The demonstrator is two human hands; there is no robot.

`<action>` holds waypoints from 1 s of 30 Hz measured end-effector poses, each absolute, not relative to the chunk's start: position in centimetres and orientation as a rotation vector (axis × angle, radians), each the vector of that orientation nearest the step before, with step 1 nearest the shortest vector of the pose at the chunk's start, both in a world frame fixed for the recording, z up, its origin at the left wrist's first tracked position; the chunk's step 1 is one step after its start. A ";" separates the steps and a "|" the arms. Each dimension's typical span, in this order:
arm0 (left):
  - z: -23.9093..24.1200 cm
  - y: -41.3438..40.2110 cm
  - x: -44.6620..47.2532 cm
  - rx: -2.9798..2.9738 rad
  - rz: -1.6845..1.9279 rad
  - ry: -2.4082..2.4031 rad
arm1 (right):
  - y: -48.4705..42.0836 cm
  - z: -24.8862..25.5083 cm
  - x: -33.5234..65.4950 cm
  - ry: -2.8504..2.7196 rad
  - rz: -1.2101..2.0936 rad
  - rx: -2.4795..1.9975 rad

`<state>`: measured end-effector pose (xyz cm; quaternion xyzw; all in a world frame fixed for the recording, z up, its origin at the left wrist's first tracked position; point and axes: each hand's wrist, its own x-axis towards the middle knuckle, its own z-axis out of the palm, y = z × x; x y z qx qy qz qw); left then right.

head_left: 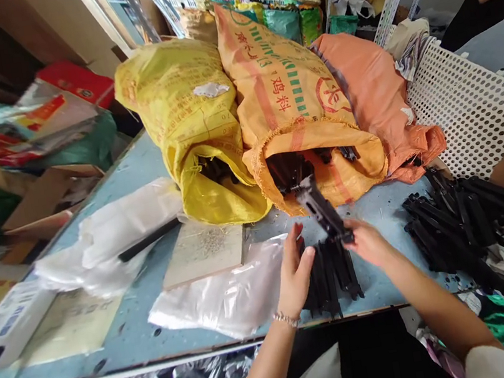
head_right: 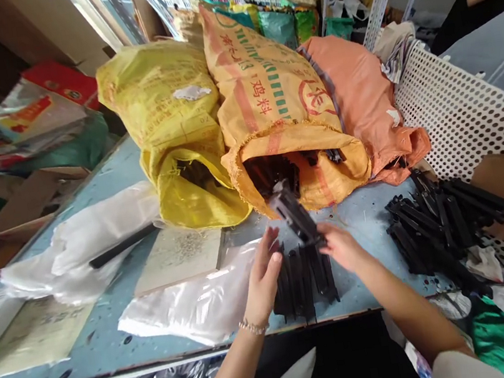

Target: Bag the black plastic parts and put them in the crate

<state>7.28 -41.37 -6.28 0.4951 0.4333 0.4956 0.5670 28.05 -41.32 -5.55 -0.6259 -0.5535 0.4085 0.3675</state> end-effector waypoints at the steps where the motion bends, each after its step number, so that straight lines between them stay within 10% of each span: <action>1: -5.7 -41.2 7.9 1.062 1.149 0.940 | -43.3 -5.5 27.2 -1.402 1.209 -1.482; 4: -4.2 -41.4 8.7 0.853 1.020 0.797 | -46.4 -4.0 26.1 -1.509 1.319 -1.356; 11: -1.9 -44.4 7.5 0.712 0.817 0.734 | -42.7 1.0 27.4 -2.149 0.152 -1.358; 19: -1.8 -44.8 6.9 0.726 1.036 0.937 | -42.9 1.0 24.4 -2.087 0.796 -1.307; 25: -2.2 -45.1 6.0 0.752 1.070 0.963 | -48.2 -1.4 21.5 -2.509 0.199 -1.078; 30: -5.1 -45.9 4.2 0.958 1.177 1.113 | -49.2 -3.3 21.9 -2.525 0.465 -1.095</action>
